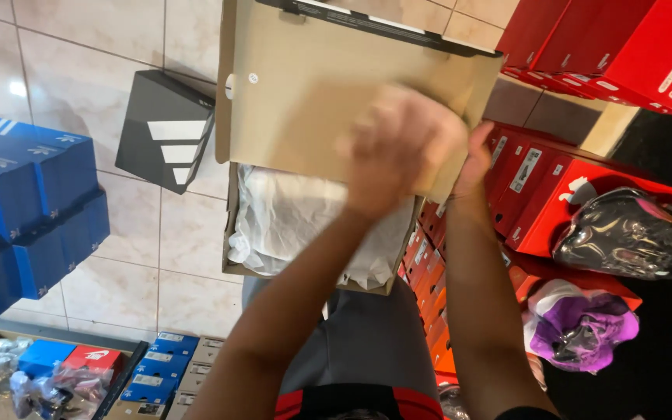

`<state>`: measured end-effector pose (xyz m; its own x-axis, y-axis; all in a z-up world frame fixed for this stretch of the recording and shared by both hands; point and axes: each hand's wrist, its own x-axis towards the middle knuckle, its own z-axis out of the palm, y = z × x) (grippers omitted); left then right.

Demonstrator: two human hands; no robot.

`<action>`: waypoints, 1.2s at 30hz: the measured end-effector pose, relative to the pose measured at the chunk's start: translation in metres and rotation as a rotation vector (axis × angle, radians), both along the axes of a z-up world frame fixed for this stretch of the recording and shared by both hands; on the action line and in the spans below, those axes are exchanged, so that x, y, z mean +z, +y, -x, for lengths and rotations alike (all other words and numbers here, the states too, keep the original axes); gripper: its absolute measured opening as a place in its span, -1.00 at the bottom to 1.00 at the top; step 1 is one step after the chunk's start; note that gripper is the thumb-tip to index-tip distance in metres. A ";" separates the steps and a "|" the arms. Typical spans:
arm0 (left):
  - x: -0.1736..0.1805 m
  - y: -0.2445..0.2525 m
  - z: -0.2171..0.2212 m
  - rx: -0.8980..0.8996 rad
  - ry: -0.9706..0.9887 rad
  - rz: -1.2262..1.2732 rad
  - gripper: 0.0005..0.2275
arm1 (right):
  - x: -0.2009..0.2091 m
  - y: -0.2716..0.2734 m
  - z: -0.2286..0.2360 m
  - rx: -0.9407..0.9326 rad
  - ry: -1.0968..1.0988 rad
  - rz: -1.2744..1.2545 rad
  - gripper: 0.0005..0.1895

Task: The person wipes the exterior and interior of black Adidas shoe boxes with a cloth, opening and closing each box, then stacks them on the floor.

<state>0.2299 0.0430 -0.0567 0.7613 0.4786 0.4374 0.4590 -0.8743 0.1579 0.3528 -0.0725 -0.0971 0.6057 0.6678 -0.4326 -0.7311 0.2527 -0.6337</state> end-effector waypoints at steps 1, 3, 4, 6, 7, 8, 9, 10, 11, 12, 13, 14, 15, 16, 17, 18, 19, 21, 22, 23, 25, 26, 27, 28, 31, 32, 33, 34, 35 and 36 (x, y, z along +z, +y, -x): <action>-0.004 0.000 -0.001 0.001 -0.002 -0.004 -0.58 | -0.011 -0.006 -0.007 0.001 -0.002 -0.004 -0.33; -0.011 -0.005 -0.002 -0.033 -0.055 0.008 -0.56 | -0.033 -0.021 -0.018 0.103 -0.050 -0.061 -0.24; -0.029 0.018 0.016 -0.031 -0.052 0.009 -0.56 | -0.048 -0.030 -0.026 0.105 -0.047 -0.060 -0.24; -0.063 0.065 0.054 0.099 0.089 0.109 -0.77 | -0.076 -0.044 -0.040 0.119 -0.016 -0.039 -0.26; -0.040 0.083 0.065 0.099 0.087 0.104 -0.77 | -0.076 -0.042 -0.039 0.120 -0.018 -0.044 -0.26; -0.016 0.101 0.076 0.292 0.084 0.071 -0.70 | -0.075 -0.039 -0.038 0.126 -0.017 -0.054 -0.26; 0.008 0.117 0.087 0.485 0.081 0.040 -0.61 | -0.073 -0.038 -0.037 0.133 -0.015 -0.062 -0.26; 0.008 0.108 0.087 0.486 0.078 0.038 -0.61 | -0.047 -0.030 -0.026 0.134 -0.017 -0.063 -0.26; 0.008 0.103 0.087 0.369 0.002 -0.122 -0.67 | -0.022 -0.017 -0.015 -0.016 -0.041 0.075 -0.35; 0.008 0.097 0.087 0.250 -0.073 -0.281 -0.73 | 0.004 -0.005 -0.004 -0.166 -0.066 0.212 -0.43; 0.009 0.080 0.098 0.256 -0.078 -0.290 -0.73 | -0.002 -0.018 -0.009 -0.161 -0.069 0.203 -0.43; 0.010 0.062 0.108 0.180 -0.090 -0.144 -0.74 | -0.008 -0.031 -0.014 -0.114 -0.054 0.165 -0.36; 0.010 0.042 0.119 0.107 -0.099 0.005 -0.73 | -0.015 -0.046 -0.020 -0.062 -0.038 0.130 -0.29; 0.028 0.034 0.135 0.117 -0.101 -0.001 -0.73 | -0.031 -0.072 -0.041 -0.052 -0.041 0.125 -0.29; 0.045 0.024 0.153 0.067 -0.122 0.299 -0.71 | -0.046 -0.100 -0.061 0.029 -0.045 -0.014 -0.13; 0.063 0.013 0.171 0.016 -0.144 0.599 -0.67 | -0.062 -0.128 -0.081 0.109 -0.049 -0.152 0.06; 0.065 0.007 0.204 0.024 -0.145 0.601 -0.67 | 0.000 -0.097 -0.071 0.117 -0.047 -0.150 0.06; 0.070 -0.004 0.268 -0.085 -0.227 1.439 -0.72 | 0.133 -0.028 -0.018 0.392 -1.153 -0.042 -0.27; 0.092 -0.001 0.283 -0.080 -0.233 1.439 -0.72 | 0.112 -0.049 -0.014 0.399 -1.154 -0.046 -0.27; 0.113 0.005 0.298 0.064 0.109 1.687 -0.65 | 0.091 -0.070 -0.011 0.489 -0.705 0.016 0.10; 0.134 0.011 0.329 0.218 0.471 1.897 -0.56 | 0.095 -0.087 0.010 0.560 -0.255 0.073 0.56; 0.133 0.012 0.347 0.330 0.881 1.699 -0.70 | 0.118 -0.083 0.030 0.569 -0.458 0.218 0.33; 0.131 0.013 0.365 0.432 1.264 1.448 -0.40 | 0.142 -0.081 0.052 0.570 -0.659 0.371 0.10; 0.136 0.020 0.360 0.428 1.264 1.449 -0.40 | 0.129 -0.089 0.068 0.568 -0.660 0.374 0.10; 0.126 0.047 0.352 0.454 1.153 1.399 -0.17 | 0.092 -0.097 0.114 0.444 -0.529 0.525 -0.04; 0.109 0.056 0.355 0.572 0.575 1.983 -0.14 | 0.087 -0.092 0.128 0.440 -0.457 0.733 0.02; 0.093 0.061 0.360 0.660 -0.148 2.442 -0.03 | 0.084 -0.092 0.144 0.434 -0.373 0.950 0.08; 0.096 0.079 0.340 0.665 -0.132 2.456 -0.03 | 0.070 -0.095 0.144 0.433 -0.364 0.966 0.08; 0.099 0.094 0.322 0.518 0.264 2.168 -0.12 | 0.058 -0.099 0.144 0.411 -0.231 1.075 0.05; 0.103 0.109 0.305 0.360 0.602 1.838 -0.06 | 0.047 -0.104 0.146 0.387 -0.097 1.181 0.06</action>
<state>-0.0753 0.1524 0.0462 0.3765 0.1153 -0.9192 0.8793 0.2679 0.3938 0.2068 -0.1761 -0.0500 0.5191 0.0427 -0.8536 -0.5683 -0.7287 -0.3820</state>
